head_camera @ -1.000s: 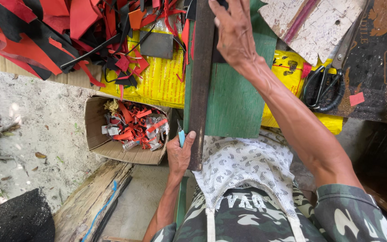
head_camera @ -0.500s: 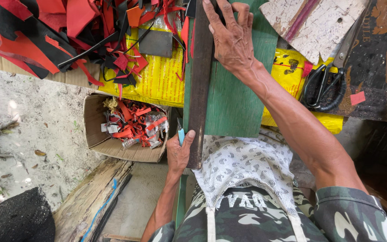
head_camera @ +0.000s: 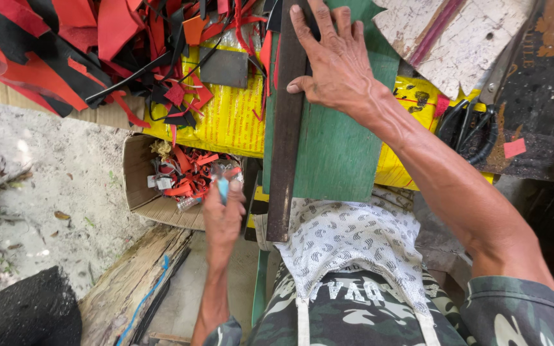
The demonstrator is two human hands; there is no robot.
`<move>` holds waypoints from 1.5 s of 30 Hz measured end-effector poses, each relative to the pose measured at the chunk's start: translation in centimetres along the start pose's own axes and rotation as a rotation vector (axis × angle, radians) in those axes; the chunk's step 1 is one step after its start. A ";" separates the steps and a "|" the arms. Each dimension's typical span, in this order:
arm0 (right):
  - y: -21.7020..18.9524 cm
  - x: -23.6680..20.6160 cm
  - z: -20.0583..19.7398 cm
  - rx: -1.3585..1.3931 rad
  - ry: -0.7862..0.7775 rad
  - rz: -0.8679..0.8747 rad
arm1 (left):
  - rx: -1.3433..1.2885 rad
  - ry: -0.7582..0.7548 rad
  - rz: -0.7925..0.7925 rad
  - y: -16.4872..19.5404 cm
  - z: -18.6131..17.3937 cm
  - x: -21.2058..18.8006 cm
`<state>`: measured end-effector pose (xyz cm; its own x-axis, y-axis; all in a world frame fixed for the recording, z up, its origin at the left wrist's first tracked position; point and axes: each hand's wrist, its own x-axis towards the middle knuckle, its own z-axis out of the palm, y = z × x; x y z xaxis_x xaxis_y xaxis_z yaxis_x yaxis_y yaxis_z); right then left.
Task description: The person cuts red and black foam sheets into narrow strips, holding each piece against a metal straightedge on a green cutting board and slicing along it with a small blue-handled knife. Cut strips are set aside with a pile of finished pieces while scraps accumulate in a cardboard box below the table.
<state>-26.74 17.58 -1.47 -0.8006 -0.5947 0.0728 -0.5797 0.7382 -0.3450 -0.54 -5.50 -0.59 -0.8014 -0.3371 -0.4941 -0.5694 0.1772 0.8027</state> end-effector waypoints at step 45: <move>2.1 0.7 -0.5 0.220 -0.048 0.007 | 0.240 -0.068 0.241 8.2 -1.2 11.5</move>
<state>-28.58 18.88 -1.63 -0.7934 -0.6081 0.0267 -0.5229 0.6585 -0.5413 -14.24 -9.07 0.73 -0.9240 -0.1980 -0.3272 -0.3824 0.4594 0.8017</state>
